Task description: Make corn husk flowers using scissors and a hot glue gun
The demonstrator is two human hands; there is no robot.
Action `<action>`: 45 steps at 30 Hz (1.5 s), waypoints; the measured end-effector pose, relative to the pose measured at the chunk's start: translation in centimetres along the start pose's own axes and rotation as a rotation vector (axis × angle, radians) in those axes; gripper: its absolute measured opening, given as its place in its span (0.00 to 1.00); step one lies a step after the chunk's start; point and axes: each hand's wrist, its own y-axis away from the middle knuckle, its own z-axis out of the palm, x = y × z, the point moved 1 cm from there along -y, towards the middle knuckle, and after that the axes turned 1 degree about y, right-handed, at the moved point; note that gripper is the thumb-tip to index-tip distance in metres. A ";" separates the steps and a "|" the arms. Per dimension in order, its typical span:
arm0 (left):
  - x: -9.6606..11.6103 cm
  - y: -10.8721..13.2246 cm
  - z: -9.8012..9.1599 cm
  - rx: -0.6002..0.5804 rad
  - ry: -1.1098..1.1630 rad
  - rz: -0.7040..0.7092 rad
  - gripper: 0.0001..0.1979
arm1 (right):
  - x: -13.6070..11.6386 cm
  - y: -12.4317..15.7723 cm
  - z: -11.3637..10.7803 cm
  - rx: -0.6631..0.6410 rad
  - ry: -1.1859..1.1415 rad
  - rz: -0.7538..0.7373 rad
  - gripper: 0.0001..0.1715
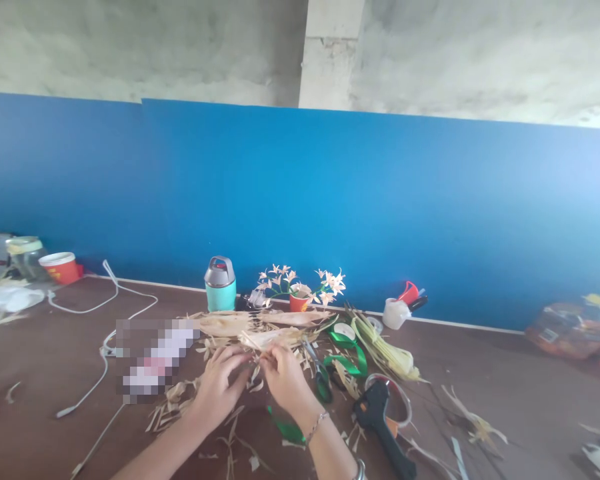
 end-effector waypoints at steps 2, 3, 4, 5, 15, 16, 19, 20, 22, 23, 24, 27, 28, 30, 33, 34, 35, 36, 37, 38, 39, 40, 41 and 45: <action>-0.1 -0.2 0.1 0.003 0.136 -0.015 0.08 | -0.7 -0.1 -0.2 -0.021 -0.181 0.001 0.09; -0.1 -0.2 0.1 0.000 0.197 -0.024 0.08 | -1.0 -0.1 -0.3 -0.042 -0.246 0.010 0.09; -0.2 -0.3 0.2 -0.002 0.251 -0.035 0.07 | -1.3 -0.1 -0.4 -0.060 -0.299 0.022 0.10; -0.2 -0.3 0.3 0.001 0.297 -0.048 0.07 | -1.5 -0.1 -0.5 -0.073 -0.343 0.035 0.10; 0.6 -0.4 -0.5 -0.024 0.470 -0.098 0.08 | -2.1 0.0 -1.3 -0.128 -0.545 0.125 0.10; 0.6 -0.4 -0.6 -0.028 0.474 -0.092 0.07 | -2.0 0.0 -1.3 -0.134 -0.564 0.144 0.10; 0.6 -0.5 -0.5 -0.042 0.474 -0.081 0.06 | -1.7 0.0 -1.1 -0.147 -0.584 0.164 0.09; 0.6 -0.5 -0.5 -0.043 0.463 -0.071 0.06 | -1.6 0.0 -1.0 -0.143 -0.578 0.161 0.09; 0.8 -0.5 -0.6 -0.038 0.407 -0.053 0.04 | -1.4 -0.1 -0.8 -0.120 -0.558 0.180 0.10; 1.0 -0.4 -0.7 -0.029 0.358 -0.046 0.02 | -1.4 -0.1 -0.7 -0.102 -0.549 0.211 0.11; 1.1 -0.3 -0.7 -0.015 0.298 -0.042 0.01 | -1.4 -0.2 -0.7 -0.085 -0.544 0.247 0.11; 1.5 -0.1 -1.0 0.032 0.110 -0.017 0.05 | -1.7 -0.2 -0.9 -0.052 -0.551 0.302 0.12; 1.6 0.0 -1.0 0.045 0.060 0.000 0.05 | -1.8 -0.2 -0.9 -0.047 -0.547 0.294 0.12; 1.7 0.2 -1.0 0.062 -0.014 0.036 0.03 | -2.0 -0.2 -0.9 -0.041 -0.517 0.261 0.11; 1.6 0.4 -1.0 0.086 -0.059 0.072 0.04 | -2.0 -0.2 -0.9 -0.042 -0.467 0.235 0.12; 1.5 0.4 -0.9 0.093 -0.050 0.072 0.05 | -1.9 -0.2 -0.9 -0.044 -0.456 0.230 0.13; 1.4 0.3 -0.9 0.101 -0.027 0.063 0.07 | -1.8 -0.2 -0.9 -0.041 -0.450 0.223 0.14; 1.2 0.2 -0.9 0.110 0.015 0.043 0.07 | -1.8 -0.2 -1.0 -0.031 -0.451 0.212 0.15; 1.0 0.1 -0.9 0.120 0.072 0.010 0.08 | -1.7 -0.1 -1.1 -0.016 -0.465 0.196 0.16; 0.8 -0.1 -0.9 0.126 0.139 -0.032 0.08 | -1.7 0.0 -1.2 -0.008 -0.490 0.180 0.18; 0.5 -0.2 -0.9 0.136 0.210 -0.080 0.09 | -1.7 0.0 -1.3 -0.019 -0.523 0.164 0.20; 0.2 -0.3 -0.9 0.140 0.276 -0.128 0.09 | -1.7 0.1 -1.4 -0.051 -0.560 0.153 0.21; 0.0 -0.5 -0.9 0.140 0.331 -0.163 0.10 | -1.8 0.2 -1.5 -0.103 -0.592 0.146 0.22; -0.4 -0.6 -0.9 0.053 0.487 -0.206 0.13 | -1.9 0.6 -1.5 -0.356 -0.683 0.189 0.29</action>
